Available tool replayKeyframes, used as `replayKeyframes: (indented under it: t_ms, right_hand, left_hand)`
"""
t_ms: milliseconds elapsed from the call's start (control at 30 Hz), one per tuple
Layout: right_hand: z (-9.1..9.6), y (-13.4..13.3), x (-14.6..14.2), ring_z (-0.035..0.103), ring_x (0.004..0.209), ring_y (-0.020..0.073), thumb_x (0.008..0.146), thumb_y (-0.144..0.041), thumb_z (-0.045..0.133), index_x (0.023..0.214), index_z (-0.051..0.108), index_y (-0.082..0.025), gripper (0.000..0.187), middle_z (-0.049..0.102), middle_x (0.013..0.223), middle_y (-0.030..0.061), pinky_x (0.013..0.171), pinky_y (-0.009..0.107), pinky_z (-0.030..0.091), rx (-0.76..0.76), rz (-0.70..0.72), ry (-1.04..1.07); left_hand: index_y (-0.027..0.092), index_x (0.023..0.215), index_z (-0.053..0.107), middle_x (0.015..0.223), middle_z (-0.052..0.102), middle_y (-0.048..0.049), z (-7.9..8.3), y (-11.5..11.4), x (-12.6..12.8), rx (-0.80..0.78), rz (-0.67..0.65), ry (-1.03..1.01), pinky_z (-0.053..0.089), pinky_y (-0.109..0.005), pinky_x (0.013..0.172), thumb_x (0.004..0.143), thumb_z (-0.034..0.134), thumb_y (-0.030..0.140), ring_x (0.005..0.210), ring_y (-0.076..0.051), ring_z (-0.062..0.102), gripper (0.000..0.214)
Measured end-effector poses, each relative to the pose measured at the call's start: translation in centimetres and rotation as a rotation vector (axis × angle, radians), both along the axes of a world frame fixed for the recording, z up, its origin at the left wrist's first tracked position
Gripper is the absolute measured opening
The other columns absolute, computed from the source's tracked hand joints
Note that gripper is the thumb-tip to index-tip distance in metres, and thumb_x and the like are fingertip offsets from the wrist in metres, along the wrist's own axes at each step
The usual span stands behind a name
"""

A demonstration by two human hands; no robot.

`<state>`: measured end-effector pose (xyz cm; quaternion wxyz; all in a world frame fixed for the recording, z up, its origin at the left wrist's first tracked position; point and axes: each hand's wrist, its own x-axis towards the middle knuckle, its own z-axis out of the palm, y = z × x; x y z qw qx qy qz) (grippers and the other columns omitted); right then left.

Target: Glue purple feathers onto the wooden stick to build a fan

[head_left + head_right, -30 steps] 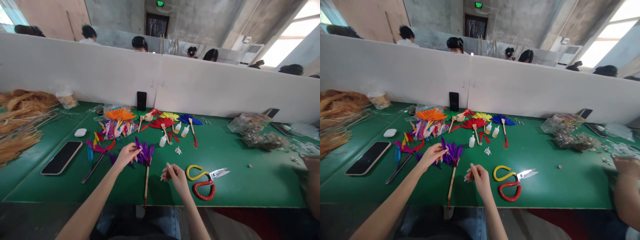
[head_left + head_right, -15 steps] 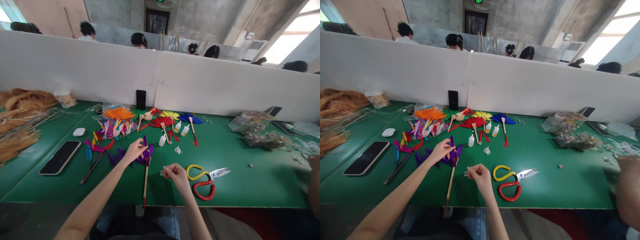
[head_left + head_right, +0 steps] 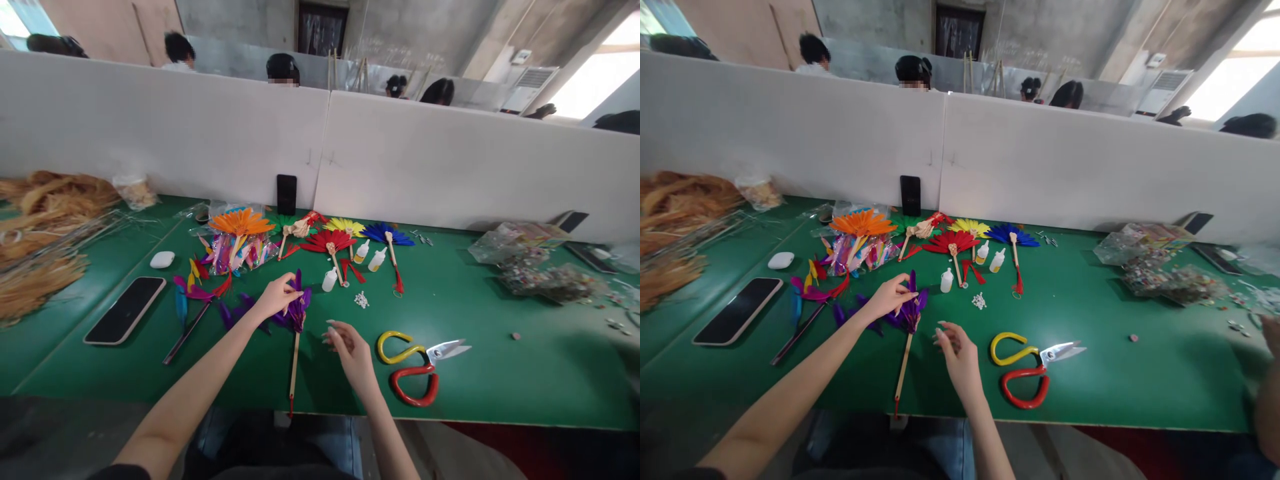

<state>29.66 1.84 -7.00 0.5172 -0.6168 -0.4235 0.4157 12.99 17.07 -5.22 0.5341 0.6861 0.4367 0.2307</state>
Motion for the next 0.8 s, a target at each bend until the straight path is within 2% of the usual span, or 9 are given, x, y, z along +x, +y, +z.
replayKeyframes:
  t_ms: [100, 200, 267, 367, 500, 800]
  right_hand:
    - [-0.4, -0.2, -1.0, 0.059, 0.102, 0.025, 0.074, -0.043, 0.063, 0.118, 0.053, -0.021, 0.051, 0.064, 0.108, 0.0097, 0.084, 0.039, 0.05, 0.06, 0.048, -0.213]
    - [-1.1, -0.4, -2.3, 0.04, 0.124, 0.0266, 0.074, -0.039, 0.065, 0.135, 0.034, -0.026, 0.07, 0.044, 0.135, 0.0079, 0.101, 0.044, 0.037, 0.114, 0.15, -0.394]
    - [-1.5, -0.4, -3.2, 0.029, 0.131, 0.0265, 0.075, -0.038, 0.064, 0.14, 0.022, -0.027, 0.079, 0.032, 0.143, 0.0071, 0.105, 0.045, 0.032, 0.144, 0.201, -0.497]
    - [-2.0, -0.2, -4.2, 0.022, 0.134, 0.0276, 0.075, -0.038, 0.064, 0.143, 0.011, -0.024, 0.087, 0.024, 0.146, 0.0088, 0.106, 0.048, 0.028, 0.171, 0.225, -0.636]
    - [-2.5, 0.1, -4.9, 0.02, 0.134, 0.0278, 0.076, -0.04, 0.063, 0.143, 0.004, -0.021, 0.092, 0.024, 0.146, 0.0111, 0.106, 0.052, 0.024, 0.159, 0.238, -0.78]
    - [-2.9, 0.4, -5.0, 0.021, 0.134, 0.0278, 0.08, -0.047, 0.054, 0.144, 0.002, -0.018, 0.087, 0.026, 0.145, 0.0134, 0.105, 0.053, 0.025, 0.172, 0.256, -0.918]
  left_hand:
    - [0.02, 0.089, 0.041, 0.066, 0.062, 0.0023, 0.0, 0.1, -0.1, -0.005, -0.007, 0.006, 0.033, -0.017, 0.03, 0.073, 0.059, 0.038, 0.03, -0.007, 0.044, 0.03]
    - [0.02, 0.091, 0.041, 0.064, 0.061, 0.0026, -0.2, 0.1, -0.1, -0.011, -0.012, 0.003, 0.033, -0.017, 0.03, 0.073, 0.059, 0.039, 0.03, -0.006, 0.043, 0.032]
    - [0.02, 0.091, 0.041, 0.062, 0.06, 0.0033, -0.4, 0.1, -0.1, -0.016, -0.02, 0.005, 0.032, -0.016, 0.03, 0.073, 0.059, 0.039, 0.03, -0.006, 0.042, 0.032]
    - [0.02, 0.091, 0.04, 0.063, 0.061, 0.0033, -0.5, 0.1, -0.1, -0.026, -0.028, 0.017, 0.031, -0.017, 0.029, 0.073, 0.059, 0.039, 0.03, -0.006, 0.042, 0.032]
    - [0.02, 0.093, 0.04, 0.068, 0.063, 0.0019, -0.8, 0.3, -0.1, -0.042, -0.024, 0.039, 0.032, -0.018, 0.029, 0.072, 0.059, 0.04, 0.029, -0.006, 0.043, 0.035]
    - [0.021, 0.094, 0.039, 0.072, 0.063, 0.0014, -0.9, 0.3, -0.1, -0.043, -0.028, 0.065, 0.034, -0.018, 0.031, 0.072, 0.059, 0.041, 0.031, -0.007, 0.045, 0.036]
